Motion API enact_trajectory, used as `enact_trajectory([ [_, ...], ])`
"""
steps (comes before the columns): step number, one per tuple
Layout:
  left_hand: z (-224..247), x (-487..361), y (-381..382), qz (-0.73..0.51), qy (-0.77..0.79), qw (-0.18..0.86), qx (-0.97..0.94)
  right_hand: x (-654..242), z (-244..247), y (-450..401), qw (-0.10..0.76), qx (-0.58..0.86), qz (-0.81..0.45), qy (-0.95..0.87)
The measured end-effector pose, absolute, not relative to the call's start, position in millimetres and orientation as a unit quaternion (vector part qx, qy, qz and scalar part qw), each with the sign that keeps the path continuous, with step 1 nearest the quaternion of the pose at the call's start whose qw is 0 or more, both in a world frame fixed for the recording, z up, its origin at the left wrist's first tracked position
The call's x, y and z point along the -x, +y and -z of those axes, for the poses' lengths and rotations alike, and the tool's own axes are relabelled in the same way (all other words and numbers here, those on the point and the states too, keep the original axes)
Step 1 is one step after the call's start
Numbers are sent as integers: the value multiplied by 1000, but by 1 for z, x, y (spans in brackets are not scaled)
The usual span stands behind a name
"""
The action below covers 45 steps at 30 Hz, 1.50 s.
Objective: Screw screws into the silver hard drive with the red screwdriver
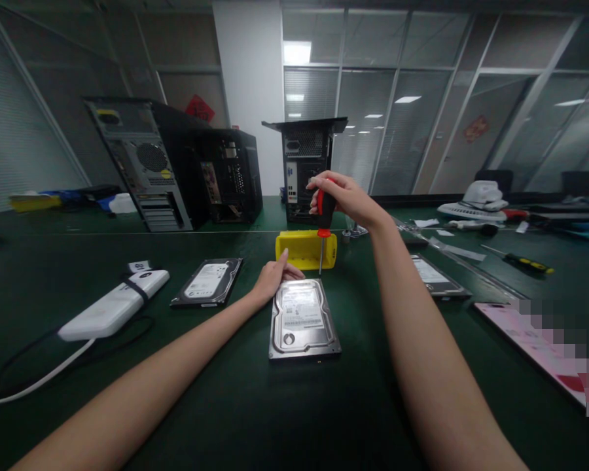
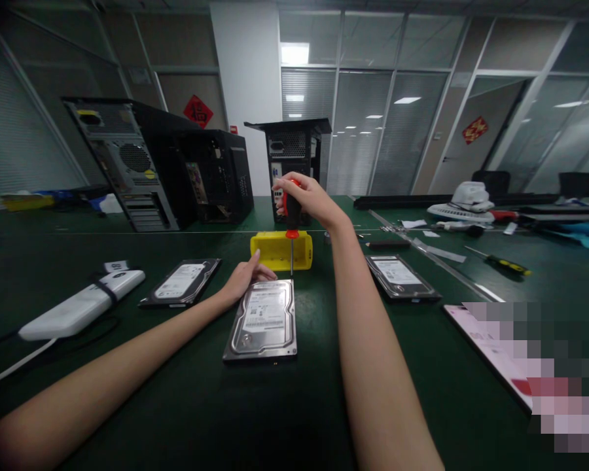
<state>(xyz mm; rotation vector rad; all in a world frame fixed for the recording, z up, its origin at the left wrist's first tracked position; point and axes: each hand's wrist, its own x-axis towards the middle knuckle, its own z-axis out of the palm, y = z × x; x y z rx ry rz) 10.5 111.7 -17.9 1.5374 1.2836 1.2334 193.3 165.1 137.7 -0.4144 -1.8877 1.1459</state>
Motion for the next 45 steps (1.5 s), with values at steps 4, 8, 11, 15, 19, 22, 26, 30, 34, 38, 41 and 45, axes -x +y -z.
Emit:
enact_trajectory([
  [4,17,-11,111,-481,509,381,-604,-194,-138,164,439,171,-463,-751],
  [8,19,-10,113,-481,505,382,-606,-194,-138,165,450,161,-460,-748],
  [11,20,-9,114,-482,505,384,-605,-193,-137,167,453,152,-459,-749],
  [15,20,-9,114,-481,509,378,-605,-192,-137,168,456,165,-458,-745],
  [19,20,-9,114,-480,510,374,-608,-191,-139,165,451,180,-471,-736],
  [22,19,-9,113,-481,509,374,-608,-191,-141,162,443,185,-476,-737],
  [26,17,-11,111,-478,510,383,-604,-192,-141,161,429,188,-458,-756],
  [30,17,-12,110,-482,510,382,-601,-194,-141,161,424,169,-434,-777],
  [34,19,-11,112,-481,508,383,-603,-195,-142,160,424,174,-418,-784],
  [38,21,-9,113,-479,508,383,-605,-194,-143,159,421,191,-413,-785],
  [41,22,-9,114,-481,505,382,-606,-194,-143,158,418,193,-426,-779],
  [45,20,-10,113,-482,506,385,-603,-192,-142,159,422,175,-435,-776],
])
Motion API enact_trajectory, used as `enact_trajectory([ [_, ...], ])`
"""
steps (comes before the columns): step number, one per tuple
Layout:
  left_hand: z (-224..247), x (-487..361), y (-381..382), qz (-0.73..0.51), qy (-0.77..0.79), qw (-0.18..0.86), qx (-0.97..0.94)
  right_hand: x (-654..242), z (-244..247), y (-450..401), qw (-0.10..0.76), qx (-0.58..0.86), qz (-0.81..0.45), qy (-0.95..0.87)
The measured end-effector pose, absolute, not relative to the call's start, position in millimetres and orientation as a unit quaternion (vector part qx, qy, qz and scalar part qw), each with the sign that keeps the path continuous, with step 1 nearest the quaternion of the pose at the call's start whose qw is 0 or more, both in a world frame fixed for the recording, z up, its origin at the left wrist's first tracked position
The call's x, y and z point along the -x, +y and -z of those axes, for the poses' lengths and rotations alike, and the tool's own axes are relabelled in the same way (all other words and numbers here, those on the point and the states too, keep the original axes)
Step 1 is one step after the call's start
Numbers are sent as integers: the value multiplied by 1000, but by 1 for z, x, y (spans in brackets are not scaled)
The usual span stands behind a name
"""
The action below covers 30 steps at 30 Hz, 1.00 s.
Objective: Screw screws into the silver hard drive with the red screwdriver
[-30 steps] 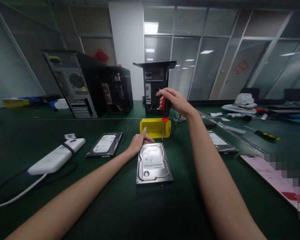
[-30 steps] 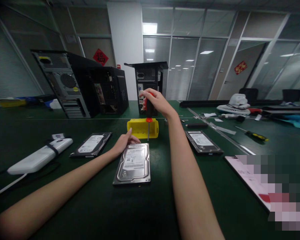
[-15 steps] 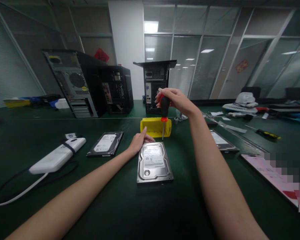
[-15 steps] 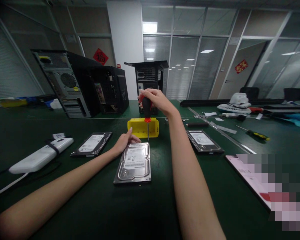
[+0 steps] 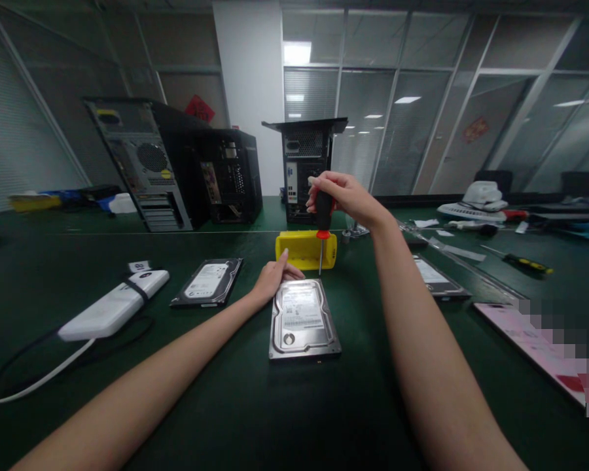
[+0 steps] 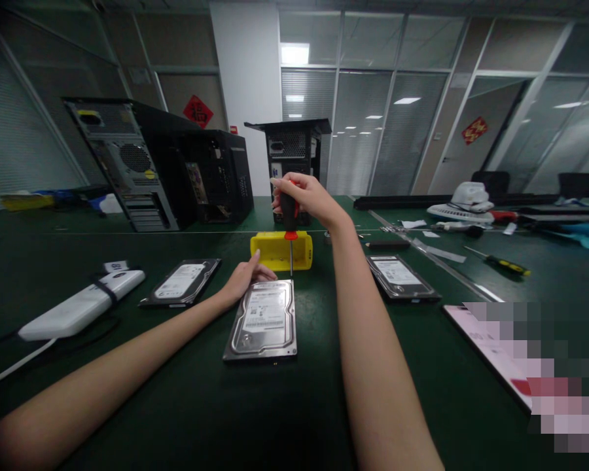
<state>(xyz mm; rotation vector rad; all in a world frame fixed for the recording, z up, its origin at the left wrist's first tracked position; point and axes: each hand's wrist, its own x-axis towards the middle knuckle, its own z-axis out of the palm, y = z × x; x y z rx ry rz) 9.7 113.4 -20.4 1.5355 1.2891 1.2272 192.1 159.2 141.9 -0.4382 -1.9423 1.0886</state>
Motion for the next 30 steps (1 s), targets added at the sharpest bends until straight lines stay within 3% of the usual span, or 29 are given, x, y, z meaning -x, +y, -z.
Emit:
enact_trajectory([
  [5,16,-12,110,-481,510,389,-598,-191,-141,161,451,187,-416,-768],
  [14,17,-11,111,-479,511,387,-599,-190,-141,162,417,183,-447,-770],
  [30,18,-11,111,-476,513,382,-604,-188,-138,165,435,189,-455,-753],
])
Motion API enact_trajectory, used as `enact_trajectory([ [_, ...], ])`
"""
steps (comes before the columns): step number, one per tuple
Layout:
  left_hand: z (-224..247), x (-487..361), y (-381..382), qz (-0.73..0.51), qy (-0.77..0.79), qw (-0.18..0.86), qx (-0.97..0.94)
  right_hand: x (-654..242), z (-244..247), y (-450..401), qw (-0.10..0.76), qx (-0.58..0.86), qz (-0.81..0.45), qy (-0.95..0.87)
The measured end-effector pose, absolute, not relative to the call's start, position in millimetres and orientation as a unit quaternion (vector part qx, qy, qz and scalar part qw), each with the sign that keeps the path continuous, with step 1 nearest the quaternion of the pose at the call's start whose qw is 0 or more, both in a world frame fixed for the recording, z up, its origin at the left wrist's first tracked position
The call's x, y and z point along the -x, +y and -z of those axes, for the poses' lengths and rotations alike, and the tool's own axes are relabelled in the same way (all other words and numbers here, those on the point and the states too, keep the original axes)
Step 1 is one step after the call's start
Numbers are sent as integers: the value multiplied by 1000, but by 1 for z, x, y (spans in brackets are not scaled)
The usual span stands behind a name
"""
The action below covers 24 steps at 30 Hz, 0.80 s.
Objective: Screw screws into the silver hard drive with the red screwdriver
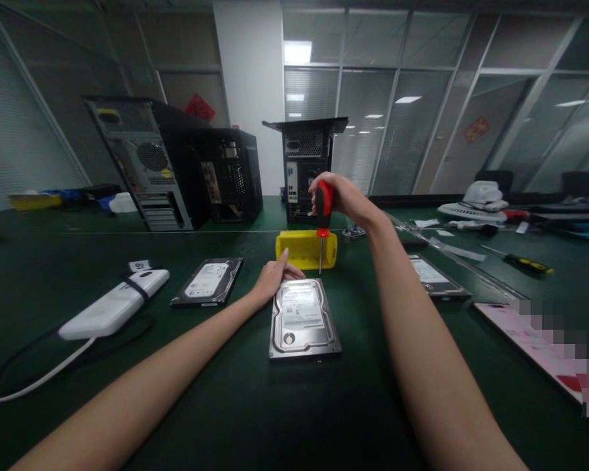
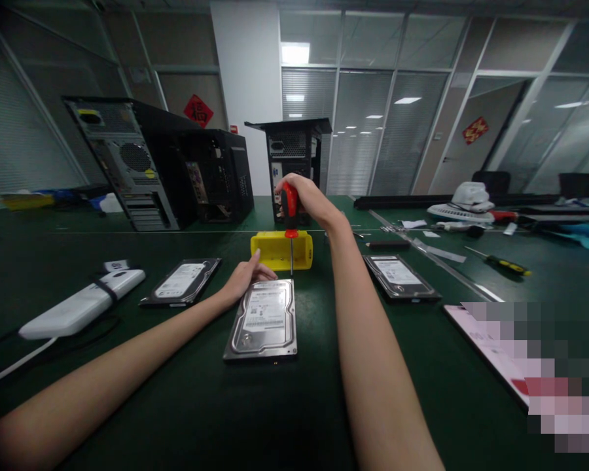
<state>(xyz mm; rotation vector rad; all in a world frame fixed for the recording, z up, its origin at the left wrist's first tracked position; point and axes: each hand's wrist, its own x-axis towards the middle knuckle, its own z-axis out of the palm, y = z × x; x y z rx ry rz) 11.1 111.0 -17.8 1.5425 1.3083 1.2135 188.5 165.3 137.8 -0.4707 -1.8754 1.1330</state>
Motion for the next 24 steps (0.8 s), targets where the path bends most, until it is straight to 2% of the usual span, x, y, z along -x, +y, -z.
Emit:
enact_trajectory([
  [5,17,-12,111,-476,516,382,-601,-189,-139,163,433,213,-400,-779],
  [15,19,-10,112,-480,510,381,-604,-189,-139,158,429,168,-451,-764],
  [24,19,-9,111,-483,506,378,-607,-188,-137,163,421,209,-454,-757],
])
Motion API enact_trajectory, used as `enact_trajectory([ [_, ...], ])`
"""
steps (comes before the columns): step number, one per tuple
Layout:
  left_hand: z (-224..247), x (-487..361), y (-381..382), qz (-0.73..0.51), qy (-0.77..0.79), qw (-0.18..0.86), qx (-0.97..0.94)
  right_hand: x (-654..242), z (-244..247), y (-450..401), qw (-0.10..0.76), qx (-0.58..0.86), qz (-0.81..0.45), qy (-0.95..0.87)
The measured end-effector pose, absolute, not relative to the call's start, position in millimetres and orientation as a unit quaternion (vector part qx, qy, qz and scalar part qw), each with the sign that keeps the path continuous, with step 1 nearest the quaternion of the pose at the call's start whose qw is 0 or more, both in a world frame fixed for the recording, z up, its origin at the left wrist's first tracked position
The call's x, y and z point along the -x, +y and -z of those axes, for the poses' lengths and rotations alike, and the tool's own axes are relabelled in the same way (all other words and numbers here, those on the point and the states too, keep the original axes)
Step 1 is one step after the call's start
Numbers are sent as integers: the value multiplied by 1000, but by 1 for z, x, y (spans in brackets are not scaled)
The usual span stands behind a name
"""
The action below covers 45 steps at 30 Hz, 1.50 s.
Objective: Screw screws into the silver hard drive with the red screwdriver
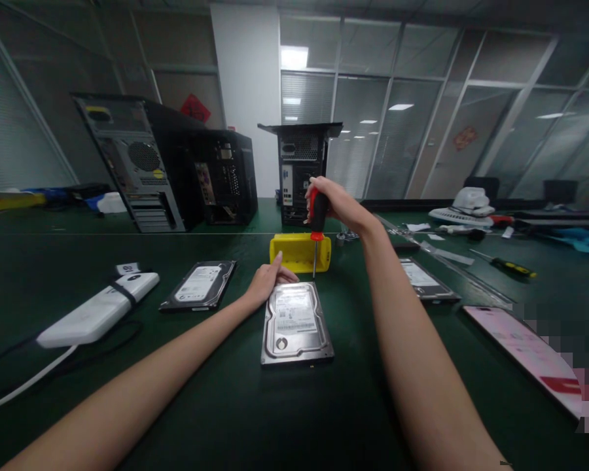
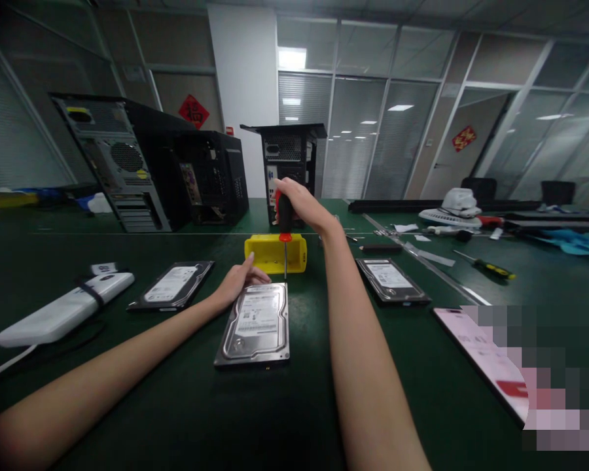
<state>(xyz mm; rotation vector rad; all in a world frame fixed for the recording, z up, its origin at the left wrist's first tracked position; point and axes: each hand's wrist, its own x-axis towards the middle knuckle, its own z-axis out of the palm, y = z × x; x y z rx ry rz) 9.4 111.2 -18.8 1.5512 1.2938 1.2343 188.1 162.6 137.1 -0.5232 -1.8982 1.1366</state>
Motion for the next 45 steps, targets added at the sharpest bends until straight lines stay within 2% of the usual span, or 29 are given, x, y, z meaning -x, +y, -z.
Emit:
enact_trajectory([
  [26,19,-11,112,-489,502,382,-603,-190,-138,160,426,150,-471,-758],
  [35,18,-11,110,-488,497,393,-601,-188,-139,160,427,203,-489,-733],
  [45,18,-10,110,-491,494,392,-601,-197,-139,167,428,121,-479,-757],
])
